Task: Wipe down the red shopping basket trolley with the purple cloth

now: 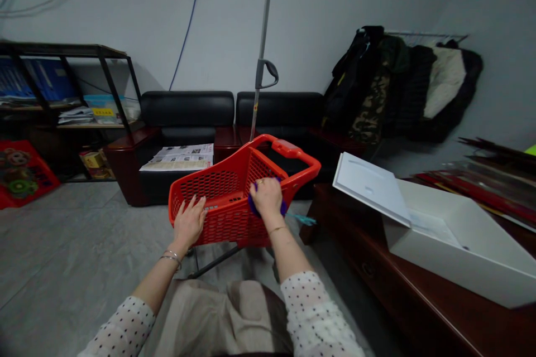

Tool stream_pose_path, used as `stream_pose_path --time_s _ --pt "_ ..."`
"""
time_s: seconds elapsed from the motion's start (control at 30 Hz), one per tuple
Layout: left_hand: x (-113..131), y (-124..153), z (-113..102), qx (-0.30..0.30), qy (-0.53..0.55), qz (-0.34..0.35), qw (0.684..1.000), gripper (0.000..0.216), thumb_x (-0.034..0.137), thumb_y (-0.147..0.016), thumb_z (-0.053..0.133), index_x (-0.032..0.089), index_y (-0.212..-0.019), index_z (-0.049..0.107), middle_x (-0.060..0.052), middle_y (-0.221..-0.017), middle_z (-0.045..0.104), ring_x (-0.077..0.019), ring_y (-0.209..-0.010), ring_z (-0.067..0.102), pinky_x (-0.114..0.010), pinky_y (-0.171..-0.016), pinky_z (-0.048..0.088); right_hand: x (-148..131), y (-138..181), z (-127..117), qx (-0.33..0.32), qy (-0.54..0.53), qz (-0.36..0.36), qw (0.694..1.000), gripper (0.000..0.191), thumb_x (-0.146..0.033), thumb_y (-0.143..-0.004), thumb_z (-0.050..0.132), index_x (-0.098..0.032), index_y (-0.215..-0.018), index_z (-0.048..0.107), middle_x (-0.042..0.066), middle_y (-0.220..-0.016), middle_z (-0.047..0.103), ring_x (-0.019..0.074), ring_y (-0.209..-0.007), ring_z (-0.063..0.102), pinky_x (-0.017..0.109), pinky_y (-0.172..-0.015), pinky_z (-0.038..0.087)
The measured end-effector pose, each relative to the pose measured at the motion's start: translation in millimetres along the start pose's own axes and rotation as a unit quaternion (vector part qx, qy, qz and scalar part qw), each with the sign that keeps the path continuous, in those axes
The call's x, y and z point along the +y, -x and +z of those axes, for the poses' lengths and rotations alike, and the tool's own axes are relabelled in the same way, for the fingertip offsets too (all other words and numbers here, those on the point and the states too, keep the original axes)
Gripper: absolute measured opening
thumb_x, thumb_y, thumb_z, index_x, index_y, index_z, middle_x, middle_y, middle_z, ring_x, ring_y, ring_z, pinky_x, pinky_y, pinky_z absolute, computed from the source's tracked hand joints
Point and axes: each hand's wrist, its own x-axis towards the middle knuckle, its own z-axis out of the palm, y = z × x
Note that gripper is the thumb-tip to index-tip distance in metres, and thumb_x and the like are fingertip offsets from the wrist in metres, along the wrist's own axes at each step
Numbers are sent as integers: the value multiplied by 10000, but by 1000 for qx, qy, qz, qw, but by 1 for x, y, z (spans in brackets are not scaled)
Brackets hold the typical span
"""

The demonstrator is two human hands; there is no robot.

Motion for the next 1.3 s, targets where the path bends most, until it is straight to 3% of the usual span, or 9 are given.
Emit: stream_pose_path --time_s 0.1,0.17,0.3,0.47,0.6,0.77,0.9,1.1,1.3 --pt "-1 1 -2 -2 -3 3 1000 483 343 -1006 304 208 -1441 465 -59 -1428 550 -237 -1405 406 -486 -1181 269 -61 28 11 -35 -68 -54 996 290 -401 -938 527 -174 -968 705 98 -899 677 226 -881 574 352 -857 421" --pt "-2 1 -4 -9 -5 6 1000 485 344 -1009 295 194 -1435 471 -61 -1426 552 -241 -1400 413 -492 -1178 274 -65 31 9 -54 -90 -85 991 268 -390 -940 533 -193 -1017 698 86 -947 683 215 -913 581 338 -875 425" --pt "-3 1 -4 -13 -5 3 1000 477 345 -1006 304 198 -1418 495 -56 -1419 561 -248 -1394 421 -491 -1178 275 17 2 -9 -42 -50 -79 995 253 -313 -935 506 -181 -973 718 98 -932 692 226 -929 593 360 -918 428" --pt "3 2 -1 2 7 -3 1000 469 339 -1002 318 222 -1422 489 -48 -1408 572 -232 -1398 416 -477 -1189 256 105 -31 -23 67 19 66 995 267 -267 -883 508 -119 -959 717 153 -994 687 283 -1006 588 435 -958 429" --pt "6 2 -1 3 10 -6 1000 469 343 -1002 318 230 -1424 488 -42 -1405 575 -236 -1394 423 -472 -1181 274 37 -2 -6 84 -16 56 995 240 -261 -896 500 -146 -953 703 149 -1014 676 284 -1056 568 470 -1001 399" --pt "3 2 -2 2 3 -2 1000 477 347 -1006 310 211 -1429 481 -48 -1409 571 -243 -1388 431 -468 -1178 279 -78 44 12 -28 -140 -66 988 235 -286 -929 523 -176 -1064 681 116 -1099 676 233 -1066 576 395 -1027 397" --pt "-2 2 -2 -3 -2 1 1000 477 345 -1007 306 207 -1429 481 -48 -1415 566 -239 -1391 426 -469 -1178 279 -37 24 0 -54 -117 -105 986 231 -282 -929 506 -191 -1002 706 91 -989 700 218 -961 605 358 -934 443" --pt "3 1 1 5 1 -9 1000 469 334 -1000 321 221 -1422 493 -46 -1407 572 -235 -1389 430 -468 -1185 263 76 -27 -20 65 20 58 996 242 -244 -866 495 -137 -878 712 149 -914 682 275 -939 582 399 -896 423" --pt "9 0 4 10 1 -13 1000 469 344 -1005 320 200 -1413 500 -51 -1409 571 -237 -1380 442 -467 -1173 282 -40 19 7 12 -58 -13 998 197 -253 -898 518 -162 -883 692 100 -866 676 228 -869 577 363 -882 423"
